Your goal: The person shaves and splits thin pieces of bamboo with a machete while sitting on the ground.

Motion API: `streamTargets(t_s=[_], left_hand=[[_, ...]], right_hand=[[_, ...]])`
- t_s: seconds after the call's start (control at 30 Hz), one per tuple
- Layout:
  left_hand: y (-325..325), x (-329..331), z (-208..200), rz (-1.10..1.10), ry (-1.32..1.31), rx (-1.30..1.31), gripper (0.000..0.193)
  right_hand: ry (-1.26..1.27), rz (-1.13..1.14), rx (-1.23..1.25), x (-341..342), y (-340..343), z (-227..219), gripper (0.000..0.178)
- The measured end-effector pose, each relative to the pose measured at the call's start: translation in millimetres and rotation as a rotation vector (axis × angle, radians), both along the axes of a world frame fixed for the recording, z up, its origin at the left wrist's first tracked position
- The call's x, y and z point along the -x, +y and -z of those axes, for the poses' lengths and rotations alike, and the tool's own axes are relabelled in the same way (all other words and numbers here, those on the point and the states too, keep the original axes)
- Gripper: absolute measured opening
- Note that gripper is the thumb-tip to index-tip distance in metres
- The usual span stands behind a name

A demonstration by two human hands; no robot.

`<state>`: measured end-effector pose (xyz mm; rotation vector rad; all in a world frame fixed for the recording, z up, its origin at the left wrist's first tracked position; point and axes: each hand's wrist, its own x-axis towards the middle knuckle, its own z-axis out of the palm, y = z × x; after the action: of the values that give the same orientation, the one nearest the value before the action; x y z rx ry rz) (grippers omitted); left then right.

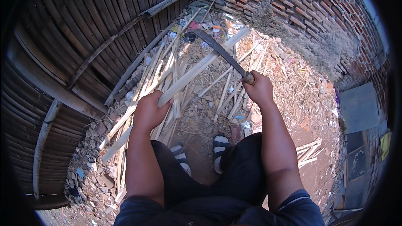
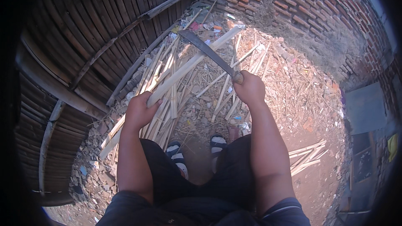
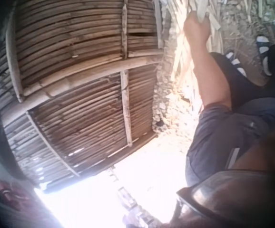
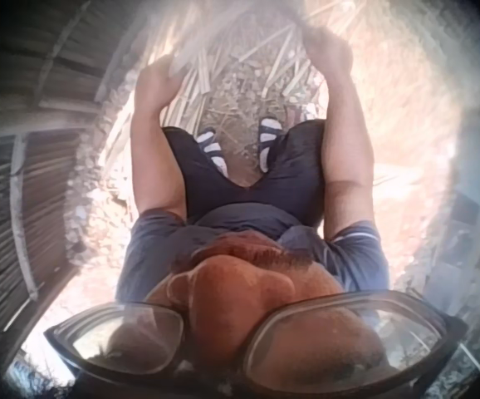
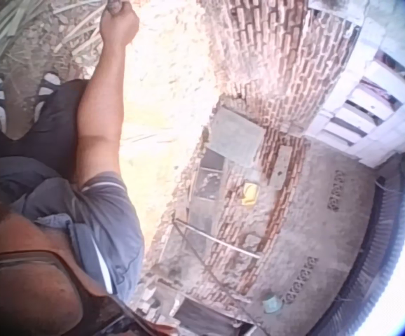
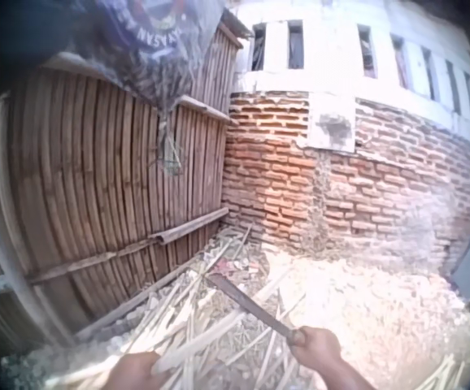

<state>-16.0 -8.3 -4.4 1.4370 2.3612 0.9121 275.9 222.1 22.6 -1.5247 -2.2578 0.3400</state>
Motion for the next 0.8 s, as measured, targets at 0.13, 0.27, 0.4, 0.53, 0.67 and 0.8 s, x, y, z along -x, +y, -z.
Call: streamTargets(t_s=[0.13, 0.27, 0.4, 0.53, 0.67, 0.8], left_hand=[[2.4, -3.2, -3.2, 0.005, 0.0, 0.016, 0.036], [1.1, -2.9, -1.2, -0.001, -0.011, -0.012, 0.037], [-0.8, -0.1, 0.8, 0.011, 0.017, -0.003, 0.037], [-0.5, -0.9, -4.5, 0.006, -0.009, -0.007, 0.038], [-1.7, 0.7, -2.7, 0.011, 0.011, -0.017, 0.038], [0.9, 0.4, 2.4, 0.018, 0.009, -0.025, 0.038]], right_hand=[[-0.029, -0.14, -0.086, 6.8, -8.7, 5.9, 0.03], [-0.086, -0.427, -0.258, 26.7, -27.2, 11.4, 0.026], [-0.164, -0.509, -0.353, 32.8, -35.4, 3.6, 0.023], [-0.043, -0.255, -0.245, 10.3, -6.1, 5.0, 0.022], [-0.016, -0.026, -0.154, -4.3, 1.8, 1.8, 0.026], [-0.012, -0.143, -0.175, 4.7, -8.7, 3.4, 0.023]])
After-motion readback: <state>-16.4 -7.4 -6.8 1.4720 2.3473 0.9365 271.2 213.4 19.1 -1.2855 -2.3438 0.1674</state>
